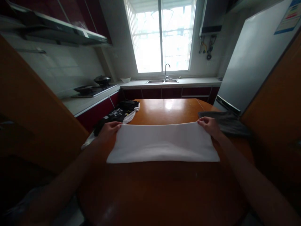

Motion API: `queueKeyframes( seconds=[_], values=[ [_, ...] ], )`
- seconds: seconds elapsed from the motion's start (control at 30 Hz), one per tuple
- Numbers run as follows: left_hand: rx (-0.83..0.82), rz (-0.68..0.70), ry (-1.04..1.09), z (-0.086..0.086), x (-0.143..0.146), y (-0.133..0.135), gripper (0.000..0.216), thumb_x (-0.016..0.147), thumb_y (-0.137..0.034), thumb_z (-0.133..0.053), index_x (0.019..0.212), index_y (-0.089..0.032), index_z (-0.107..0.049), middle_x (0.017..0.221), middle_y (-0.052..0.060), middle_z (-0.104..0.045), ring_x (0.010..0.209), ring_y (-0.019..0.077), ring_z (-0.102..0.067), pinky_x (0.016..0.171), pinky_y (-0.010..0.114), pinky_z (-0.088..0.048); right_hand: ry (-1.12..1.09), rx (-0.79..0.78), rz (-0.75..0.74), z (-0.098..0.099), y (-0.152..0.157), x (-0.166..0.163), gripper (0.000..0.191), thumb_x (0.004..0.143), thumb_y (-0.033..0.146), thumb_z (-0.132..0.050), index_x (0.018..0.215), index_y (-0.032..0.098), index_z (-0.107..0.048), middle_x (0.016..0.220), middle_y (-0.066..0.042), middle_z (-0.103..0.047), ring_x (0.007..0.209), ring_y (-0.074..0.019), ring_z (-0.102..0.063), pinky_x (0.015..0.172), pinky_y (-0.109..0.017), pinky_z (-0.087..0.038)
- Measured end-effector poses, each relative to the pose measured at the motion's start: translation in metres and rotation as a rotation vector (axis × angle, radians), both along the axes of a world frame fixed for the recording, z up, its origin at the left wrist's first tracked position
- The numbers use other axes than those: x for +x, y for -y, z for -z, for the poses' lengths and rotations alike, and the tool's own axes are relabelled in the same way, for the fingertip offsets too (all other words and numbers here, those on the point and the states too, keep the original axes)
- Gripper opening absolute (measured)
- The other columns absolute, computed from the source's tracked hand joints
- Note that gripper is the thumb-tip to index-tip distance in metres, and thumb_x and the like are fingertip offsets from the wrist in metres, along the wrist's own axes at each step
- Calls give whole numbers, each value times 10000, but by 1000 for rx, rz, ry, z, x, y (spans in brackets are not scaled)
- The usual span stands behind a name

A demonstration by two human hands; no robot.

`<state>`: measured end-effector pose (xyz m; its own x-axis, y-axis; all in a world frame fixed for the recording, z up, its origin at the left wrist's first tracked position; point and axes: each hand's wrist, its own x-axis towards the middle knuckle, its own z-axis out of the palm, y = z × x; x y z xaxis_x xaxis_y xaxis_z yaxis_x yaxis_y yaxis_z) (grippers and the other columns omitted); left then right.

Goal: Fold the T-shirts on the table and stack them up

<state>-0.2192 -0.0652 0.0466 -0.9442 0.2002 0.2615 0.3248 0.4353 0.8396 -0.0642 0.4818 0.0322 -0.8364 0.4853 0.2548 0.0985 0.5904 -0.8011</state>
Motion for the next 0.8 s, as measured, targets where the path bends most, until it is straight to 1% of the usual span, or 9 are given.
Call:
queueKeyframes(
  seconds=[0.1, 0.17, 0.23, 0.33, 0.43, 0.57, 0.63, 0.73, 0.8],
  values=[
    [-35, -23, 57, 26, -19, -9, 545, 628, -591, -762, 873, -105, -770, 839, 109, -756, 766, 240, -671, 678, 297, -505, 36, -18, 13, 32, 0, -22, 204, 729, 320, -698, 804, 137, -749, 759, -80, -729, 678, -196, -621, 594, -279, -442],
    [-50, -43, 90, 37, -28, -8, 571, 608, -611, -772, 877, -107, -774, 838, 116, -761, 781, 256, -678, 682, 308, -509, 38, -34, 18, 44, -4, -28, 199, 723, 316, -697, 788, 135, -747, 744, -80, -728, 658, -192, -623, 579, -276, -442],
    [-50, -37, 110, 39, -35, -5, 594, 602, -621, -775, 899, -106, -778, 875, 122, -770, 818, 268, -683, 707, 315, -514, 37, -48, 21, 46, -9, -31, 227, 723, 342, -705, 800, 133, -752, 754, -85, -735, 647, -189, -625, 557, -272, -440],
    [-26, -29, 87, 36, -47, -3, 610, 607, -624, -769, 920, -100, -776, 923, 126, -773, 855, 270, -685, 737, 314, -515, 21, -31, 16, 40, -17, -36, 255, 726, 383, -712, 816, 149, -760, 773, -88, -749, 649, -195, -638, 537, -268, -452],
    [-55, -58, 53, 35, -62, -9, 564, 622, -593, -761, 898, -101, -775, 890, 115, -771, 819, 253, -685, 722, 300, -505, 5, 13, 40, 38, -21, -49, 237, 737, 379, -705, 808, 160, -759, 779, -94, -754, 654, -206, -653, 537, -275, -465],
    [-209, -83, 52, 47, -73, -20, 422, 648, -516, -736, 798, -123, -775, 805, 99, -768, 787, 261, -694, 710, 299, -495, 75, 136, 31, 51, -21, -66, 183, 749, 315, -689, 776, 146, -751, 793, -110, -761, 716, -229, -686, 617, -292, -490],
    [-251, -95, 35, 54, -74, -23, 364, 656, -481, -728, 767, -137, -772, 811, 103, -772, 812, 276, -702, 731, 305, -499, 116, 201, 25, 59, -23, -71, 179, 764, 308, -681, 785, 145, -751, 823, -114, -767, 762, -237, -698, 666, -297, -496],
    [-303, -106, 6, 60, -75, -22, 313, 703, -438, -702, 794, -147, -772, 865, 111, -777, 862, 285, -708, 784, 315, -509, 171, 281, 30, 65, -25, -71, 200, 806, 328, -661, 840, 156, -757, 886, -118, -769, 820, -241, -701, 714, -305, -496],
    [-345, -114, -20, 59, -77, -22, 298, 744, -404, -686, 852, -141, -773, 912, 123, -774, 905, 287, -705, 839, 322, -511, 228, 369, 46, 63, -23, -69, 220, 837, 349, -650, 871, 160, -757, 926, -132, -759, 861, -255, -694, 747, -326, -501]
  ],
)
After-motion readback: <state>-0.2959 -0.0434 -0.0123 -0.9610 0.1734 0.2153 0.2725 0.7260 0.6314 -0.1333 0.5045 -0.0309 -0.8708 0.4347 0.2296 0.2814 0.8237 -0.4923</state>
